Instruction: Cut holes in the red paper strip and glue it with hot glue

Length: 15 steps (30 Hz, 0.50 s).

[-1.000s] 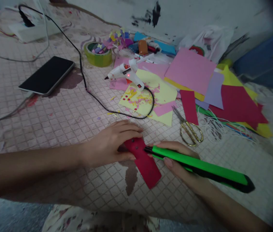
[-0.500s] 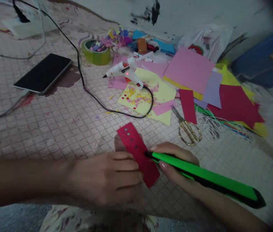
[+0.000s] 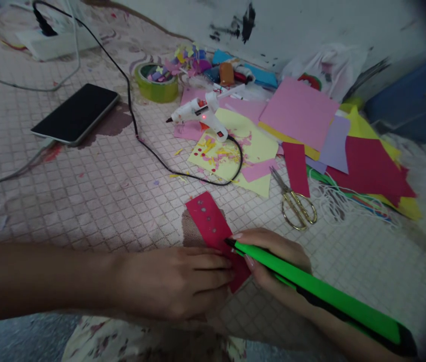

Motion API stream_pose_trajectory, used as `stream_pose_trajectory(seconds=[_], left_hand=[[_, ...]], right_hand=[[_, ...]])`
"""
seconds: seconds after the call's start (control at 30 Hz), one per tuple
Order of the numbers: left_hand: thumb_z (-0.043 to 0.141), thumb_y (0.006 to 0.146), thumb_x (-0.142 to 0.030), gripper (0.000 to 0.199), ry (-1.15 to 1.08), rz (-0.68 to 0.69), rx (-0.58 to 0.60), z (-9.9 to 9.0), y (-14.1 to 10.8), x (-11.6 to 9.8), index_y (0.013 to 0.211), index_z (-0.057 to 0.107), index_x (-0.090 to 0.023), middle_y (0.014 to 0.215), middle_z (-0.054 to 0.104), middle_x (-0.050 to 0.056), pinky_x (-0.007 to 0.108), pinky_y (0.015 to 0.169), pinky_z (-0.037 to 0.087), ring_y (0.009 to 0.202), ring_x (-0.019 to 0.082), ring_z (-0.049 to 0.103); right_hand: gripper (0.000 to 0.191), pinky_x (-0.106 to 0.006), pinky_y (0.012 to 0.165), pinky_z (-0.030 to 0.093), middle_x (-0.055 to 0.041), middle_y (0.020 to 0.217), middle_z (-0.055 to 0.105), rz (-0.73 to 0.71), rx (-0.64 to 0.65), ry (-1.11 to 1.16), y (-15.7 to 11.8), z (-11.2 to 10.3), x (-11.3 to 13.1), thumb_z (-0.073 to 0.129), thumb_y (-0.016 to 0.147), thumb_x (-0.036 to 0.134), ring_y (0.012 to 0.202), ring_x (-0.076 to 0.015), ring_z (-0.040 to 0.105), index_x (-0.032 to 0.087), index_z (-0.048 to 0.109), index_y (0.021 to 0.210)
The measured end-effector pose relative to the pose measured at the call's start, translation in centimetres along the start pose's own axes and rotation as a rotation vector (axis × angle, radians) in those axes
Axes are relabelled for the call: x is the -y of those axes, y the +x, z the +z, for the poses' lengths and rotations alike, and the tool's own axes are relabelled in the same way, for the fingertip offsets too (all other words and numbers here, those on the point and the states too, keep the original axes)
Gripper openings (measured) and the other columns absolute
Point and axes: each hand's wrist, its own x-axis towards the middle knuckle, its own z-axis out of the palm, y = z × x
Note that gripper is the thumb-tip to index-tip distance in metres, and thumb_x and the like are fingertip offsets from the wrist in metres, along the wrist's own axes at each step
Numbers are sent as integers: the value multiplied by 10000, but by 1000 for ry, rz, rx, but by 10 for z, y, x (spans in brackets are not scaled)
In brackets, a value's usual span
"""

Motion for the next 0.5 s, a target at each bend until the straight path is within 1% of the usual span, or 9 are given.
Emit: stream_pose_trajectory(seconds=[0.13,0.23,0.37,0.5], left_hand=[[458,1046,-213,339,63,28,-27,-1,1,1,1222,676,-22,1316,681,163,361,1191,433,1289,261,600],[450,1043,-180,326,75,29,-43,-1,2,1,1205,690,-31,1308,688,153,346,1193,425,1284,249,602],[453,1045,-198,334,96,29,-25,0,1,1,1203,699,-36,1320,682,151,355,1199,419,1291,256,594],[457,1045,-206,330,97,36,-34,1,1,1,1192,705,-45,1303,692,143,359,1194,428,1290,257,593]], right_hand=[[334,-287,747,633,-33,987,771,-29,-7,6,1,3,-2,591,852,67,890,-174,744,247,679,1119],[331,-269,765,628,-34,988,770,-29,1,-1,2,2,-1,590,853,61,902,-162,741,238,679,1118],[343,-267,786,623,-36,1003,766,-34,15,-6,-1,1,-2,589,855,62,921,-158,734,237,676,1137],[360,-266,805,617,-32,1032,760,-16,15,-1,-4,1,-3,593,853,54,942,-153,727,240,671,1150]])
